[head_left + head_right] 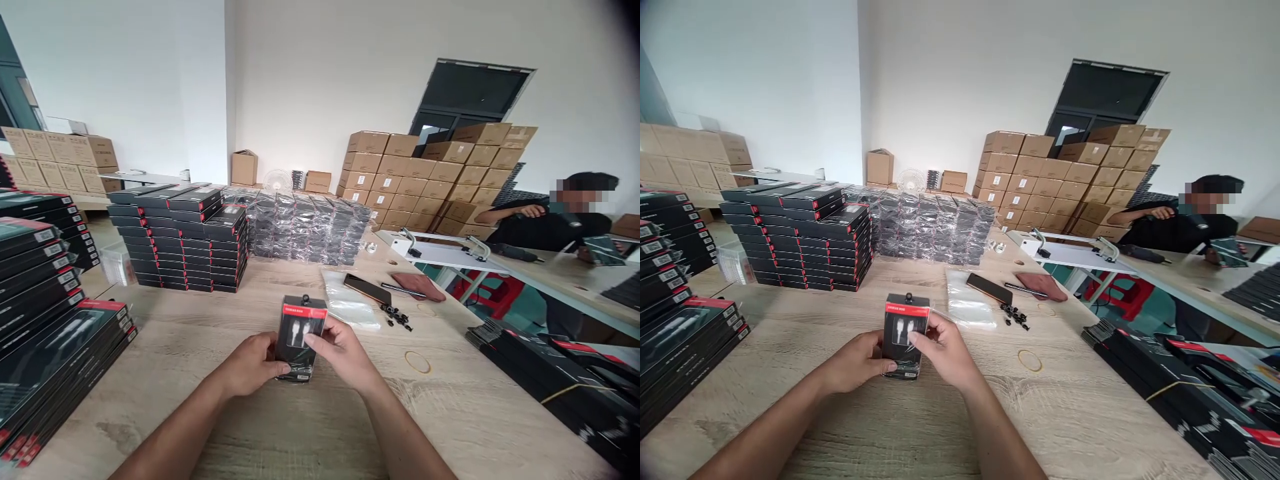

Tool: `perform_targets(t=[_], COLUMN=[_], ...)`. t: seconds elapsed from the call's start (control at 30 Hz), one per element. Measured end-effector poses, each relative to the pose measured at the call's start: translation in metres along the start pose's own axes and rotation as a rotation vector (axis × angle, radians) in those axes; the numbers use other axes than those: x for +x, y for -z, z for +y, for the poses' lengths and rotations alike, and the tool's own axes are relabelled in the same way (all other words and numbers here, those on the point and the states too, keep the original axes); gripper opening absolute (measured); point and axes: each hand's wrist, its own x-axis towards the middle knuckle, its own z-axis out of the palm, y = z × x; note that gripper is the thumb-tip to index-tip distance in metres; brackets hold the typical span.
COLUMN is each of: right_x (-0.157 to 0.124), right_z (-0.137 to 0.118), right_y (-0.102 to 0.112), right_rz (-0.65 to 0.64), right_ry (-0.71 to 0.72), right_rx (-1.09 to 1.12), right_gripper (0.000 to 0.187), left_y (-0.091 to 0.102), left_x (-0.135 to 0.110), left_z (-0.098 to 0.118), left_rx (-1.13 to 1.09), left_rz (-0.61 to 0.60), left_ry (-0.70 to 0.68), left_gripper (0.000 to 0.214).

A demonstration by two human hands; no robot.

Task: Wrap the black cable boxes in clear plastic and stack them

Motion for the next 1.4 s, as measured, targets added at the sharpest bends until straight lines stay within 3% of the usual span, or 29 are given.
perform_targets(t=[0.13,0.2,0.4,0.5,0.6,0.67,0.73,0.9,1.0,1.1,1.2,1.33,1.4], right_x=[0.005,0.007,0.006,0.005,0.005,0.002,0.000,0.023,0.027,0.022,0.020,0.022,0.023], right_z=[0.008,0.015,0.023,0.024,0.022,0.017,0.013,0.033,0.043,0.045,0.043,0.045,0.047], right_y=[0.014,0.021,0.012,0.008,0.008,0.003,-0.001,0.002,0.002,0.003,0.007,0.017,0.021], right_rz=[0.395,0.516,0.555,0.518,0.395,0.299,0.291,0.217,0.166,0.217,0.289,0.369,0.373], right_ry=[0.023,0.017,-0.047,-0.046,-0.074,-0.104,-0.137,-0.186,-0.099,0.079,0.206,0.281,0.306], right_rx=[0.284,0.407,0.575,0.614,0.605,0.549,0.439,-0.007,-0.293,-0.565,-0.736,-0.855,-0.900], right_gripper=[0.027,0.028,0.035,0.035,0.038,0.041,0.044,0.046,0.043,0.036,0.033,0.031,0.030], left_y=[-0.007,-0.005,-0.016,-0.030,-0.034,-0.028,-0.017,0.042,0.079,0.116,0.142,0.141,0.128], left_x=[-0.009,-0.009,-0.005,-0.007,-0.023,-0.045,-0.071,-0.146,-0.199,-0.229,-0.235,-0.242,-0.251], left_z=[0.005,0.002,0.000,0.006,0.019,0.033,0.046,0.065,0.072,0.072,0.063,0.043,0.033], left_rx=[0.033,0.044,-0.032,-0.233,-0.444,-0.553,-0.665,-0.667,-0.612,-0.620,-0.637,-0.637,-0.460], left_rz=[-0.217,-0.244,-0.142,-0.075,0.099,0.267,0.415,0.792,1.037,1.117,1.175,1.292,1.369], left_ry=[0.040,0.102,0.238,0.256,0.227,0.183,0.083,-0.141,-0.183,-0.121,0.017,-0.007,-0.011], left_gripper=[0.038,0.037,0.038,0.040,0.036,0.032,0.028,0.022,0.024,0.018,0.012,0.006,0.011])
